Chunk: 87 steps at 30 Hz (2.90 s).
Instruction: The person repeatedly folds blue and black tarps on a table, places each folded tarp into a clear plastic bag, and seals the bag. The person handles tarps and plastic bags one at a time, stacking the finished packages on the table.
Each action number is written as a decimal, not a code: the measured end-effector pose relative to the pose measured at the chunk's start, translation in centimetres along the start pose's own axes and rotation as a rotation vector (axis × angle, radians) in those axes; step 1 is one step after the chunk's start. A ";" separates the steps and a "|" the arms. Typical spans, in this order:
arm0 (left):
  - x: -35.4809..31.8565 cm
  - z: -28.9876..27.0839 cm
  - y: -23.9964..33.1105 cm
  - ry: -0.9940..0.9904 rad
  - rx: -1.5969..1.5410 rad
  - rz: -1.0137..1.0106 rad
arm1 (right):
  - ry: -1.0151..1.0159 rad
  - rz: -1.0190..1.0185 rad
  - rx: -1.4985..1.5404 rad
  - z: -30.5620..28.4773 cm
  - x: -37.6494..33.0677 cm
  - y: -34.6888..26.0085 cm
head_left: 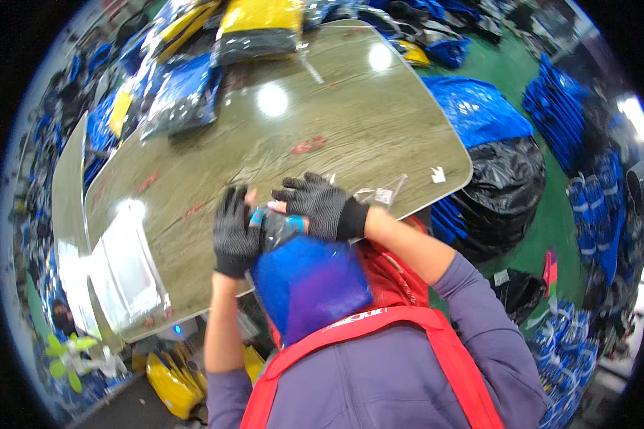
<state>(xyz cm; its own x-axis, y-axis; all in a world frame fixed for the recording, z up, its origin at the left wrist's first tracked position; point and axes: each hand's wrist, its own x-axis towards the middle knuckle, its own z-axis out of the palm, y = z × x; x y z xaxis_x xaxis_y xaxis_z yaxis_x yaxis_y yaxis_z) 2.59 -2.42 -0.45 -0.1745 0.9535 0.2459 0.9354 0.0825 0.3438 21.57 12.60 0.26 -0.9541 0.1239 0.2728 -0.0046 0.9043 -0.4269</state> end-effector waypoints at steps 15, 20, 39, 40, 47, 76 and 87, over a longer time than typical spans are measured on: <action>5.5 -0.1 -10.8 0.131 -1.288 -0.472 | -0.198 1.899 0.081 4.7 -49.0 12.8; 18.2 -1.4 -14.8 0.196 -1.146 -0.457 | 0.342 1.523 -0.390 7.5 -42.5 24.3; 5.7 9.9 -1.5 -0.186 -1.506 -0.617 | 1.263 0.534 -0.194 -25.4 -30.0 14.5; 6.9 9.9 -1.4 -0.227 -1.660 -0.532 | 1.176 0.448 -0.210 -24.7 -29.9 10.6; 13.6 -1.6 -9.3 0.233 -1.750 -0.414 | 0.412 -0.151 0.061 -14.3 -24.3 -3.5; -32.9 -3.2 -8.5 0.194 -0.386 -1.363 | 0.959 0.893 0.544 -8.9 -21.7 22.8; -9.3 -6.9 -30.1 0.160 -0.725 -0.736 | 0.018 0.920 -0.284 -13.6 -7.3 18.6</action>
<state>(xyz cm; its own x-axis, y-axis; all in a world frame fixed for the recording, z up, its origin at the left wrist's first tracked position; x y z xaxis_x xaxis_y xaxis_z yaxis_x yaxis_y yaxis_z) -26.10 -15.75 -6.88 -0.7146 0.6842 -0.1456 0.1821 0.3829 0.9057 32.55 34.08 2.05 -0.5431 0.8381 -0.0510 0.8182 0.5146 -0.2565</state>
